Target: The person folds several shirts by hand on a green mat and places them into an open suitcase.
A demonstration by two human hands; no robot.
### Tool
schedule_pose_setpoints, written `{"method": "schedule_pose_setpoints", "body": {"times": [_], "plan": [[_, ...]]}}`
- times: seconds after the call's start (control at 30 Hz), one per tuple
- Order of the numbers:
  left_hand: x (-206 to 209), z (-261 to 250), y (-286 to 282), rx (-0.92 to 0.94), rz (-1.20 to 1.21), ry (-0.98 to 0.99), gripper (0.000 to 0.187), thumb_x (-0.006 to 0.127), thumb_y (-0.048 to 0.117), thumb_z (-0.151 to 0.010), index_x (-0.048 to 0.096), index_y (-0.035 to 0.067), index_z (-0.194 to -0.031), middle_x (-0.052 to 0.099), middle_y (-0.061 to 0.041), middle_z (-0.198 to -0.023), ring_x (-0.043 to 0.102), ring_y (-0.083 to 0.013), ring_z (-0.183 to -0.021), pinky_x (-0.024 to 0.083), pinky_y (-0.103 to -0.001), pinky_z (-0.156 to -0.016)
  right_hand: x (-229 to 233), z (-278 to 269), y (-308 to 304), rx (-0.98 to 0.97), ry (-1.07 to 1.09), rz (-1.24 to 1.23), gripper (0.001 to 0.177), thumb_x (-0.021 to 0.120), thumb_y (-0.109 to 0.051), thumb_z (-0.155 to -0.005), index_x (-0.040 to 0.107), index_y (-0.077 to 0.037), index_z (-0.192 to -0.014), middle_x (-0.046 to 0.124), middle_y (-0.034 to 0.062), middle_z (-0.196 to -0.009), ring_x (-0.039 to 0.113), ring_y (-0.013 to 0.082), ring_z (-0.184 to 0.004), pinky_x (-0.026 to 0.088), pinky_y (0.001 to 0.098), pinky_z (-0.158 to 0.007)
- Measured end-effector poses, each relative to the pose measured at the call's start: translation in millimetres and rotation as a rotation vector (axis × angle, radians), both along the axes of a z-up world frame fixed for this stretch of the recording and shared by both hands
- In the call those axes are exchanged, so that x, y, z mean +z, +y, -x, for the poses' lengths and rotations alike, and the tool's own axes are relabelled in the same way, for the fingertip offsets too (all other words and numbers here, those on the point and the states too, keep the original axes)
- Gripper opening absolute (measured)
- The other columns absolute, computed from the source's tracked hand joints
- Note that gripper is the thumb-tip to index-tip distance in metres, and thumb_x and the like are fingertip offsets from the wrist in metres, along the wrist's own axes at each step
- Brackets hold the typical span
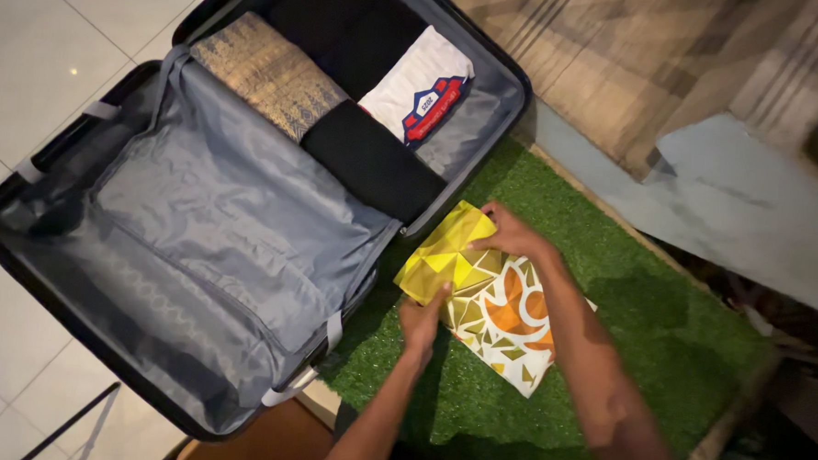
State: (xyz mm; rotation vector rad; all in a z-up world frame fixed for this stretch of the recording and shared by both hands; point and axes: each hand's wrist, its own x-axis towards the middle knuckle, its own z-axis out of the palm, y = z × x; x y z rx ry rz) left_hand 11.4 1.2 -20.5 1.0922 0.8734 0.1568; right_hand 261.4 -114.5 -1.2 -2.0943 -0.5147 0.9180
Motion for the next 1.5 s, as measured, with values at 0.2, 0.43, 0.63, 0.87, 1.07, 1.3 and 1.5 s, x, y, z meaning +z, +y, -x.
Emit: {"method": "schedule_pose_setpoints", "body": {"times": [0.2, 0.43, 0.63, 0.87, 1.07, 1.3, 1.5], "plan": [[-27.4, -16.2, 0.5, 0.031, 0.107, 0.13, 0.045, 0.069, 0.029, -0.094, 0.068, -0.001, -0.127, 0.075, -0.009, -0.119, 0.068, -0.0173, -0.104, 0.053, -0.033, -0.09, -32.3, -10.2, -8.1, -0.019, 0.09, 0.21, 0.057, 0.088, -0.019, -0.074, 0.064, -0.001, -0.123, 0.077, 0.0143, -0.105, 0.072, 0.0221, -0.092, 0.057, 0.0361, -0.082], [-2.8, -45.0, 2.9, -0.123, 0.152, -0.034, 0.047, 0.062, 0.034, -0.099, 0.064, 0.001, -0.132, 0.072, -0.009, -0.121, 0.065, -0.0188, -0.107, 0.052, -0.035, -0.092, 7.2, -15.2, -63.9, -0.095, 0.312, -0.019, 0.042, 0.074, -0.017, -0.089, 0.064, -0.001, -0.127, 0.075, 0.0065, -0.114, 0.068, 0.0169, -0.101, 0.055, 0.0343, -0.089], [82.4, -129.0, 13.0, -0.486, -0.271, -0.395, 0.046, 0.056, 0.039, -0.105, 0.068, 0.001, -0.128, 0.076, -0.009, -0.115, 0.069, -0.0174, -0.106, 0.053, -0.035, -0.093, 126.6, -15.4, -137.1, -0.385, 0.34, -0.399, 0.044, 0.074, -0.018, -0.091, 0.061, -0.002, -0.129, 0.073, 0.0059, -0.122, 0.066, 0.015, -0.11, 0.052, 0.0333, -0.096], [225.2, -156.8, 11.5, -0.765, -0.358, -0.671, 0.043, 0.058, 0.037, -0.105, 0.068, 0.0, -0.126, 0.077, -0.008, -0.114, 0.069, -0.0132, -0.102, 0.055, -0.031, -0.091, 245.6, 45.5, -169.7, -0.567, 0.065, -0.541, 0.035, 0.069, -0.024, -0.101, 0.065, -0.002, -0.129, 0.072, 0.003, -0.121, 0.065, 0.0106, -0.107, 0.049, 0.0299, -0.094], [177.7, -76.3, 28.7, -1.028, -0.527, -0.468, 0.038, 0.061, 0.033, -0.105, 0.074, 0.003, -0.124, 0.079, -0.01, -0.098, 0.064, -0.0121, -0.087, 0.054, -0.032, -0.08, 126.0, 178.1, -197.0, -0.756, -0.154, -0.459, 0.038, 0.072, -0.03, -0.095, 0.069, -0.005, -0.124, 0.074, 0.0044, -0.116, 0.069, 0.0109, -0.101, 0.057, 0.0301, -0.091], [51.9, 94.0, 4.0, -0.963, -0.244, -0.165, 0.039, 0.056, 0.033, -0.104, 0.071, 0.005, -0.127, 0.08, -0.01, -0.103, 0.069, -0.0151, -0.089, 0.056, -0.033, -0.081, -59.5, 368.3, -192.8, -0.874, 0.067, -0.464, 0.037, 0.065, -0.027, -0.099, 0.066, -0.003, -0.127, 0.075, 0.0032, -0.114, 0.069, 0.0107, -0.099, 0.056, 0.0297, -0.088], [54.2, 142.2, -6.6, -0.791, -0.354, -0.223, 0.035, 0.057, 0.028, -0.103, 0.068, 0.002, -0.124, 0.078, -0.013, -0.107, 0.069, -0.0154, -0.095, 0.055, -0.033, -0.084, -58.6, 407.5, -197.4, -0.864, 0.005, -0.368, 0.036, 0.063, -0.03, -0.101, 0.069, 0.0, -0.121, 0.076, 0.0023, -0.106, 0.067, 0.0077, -0.092, 0.054, 0.0263, -0.083]]}}
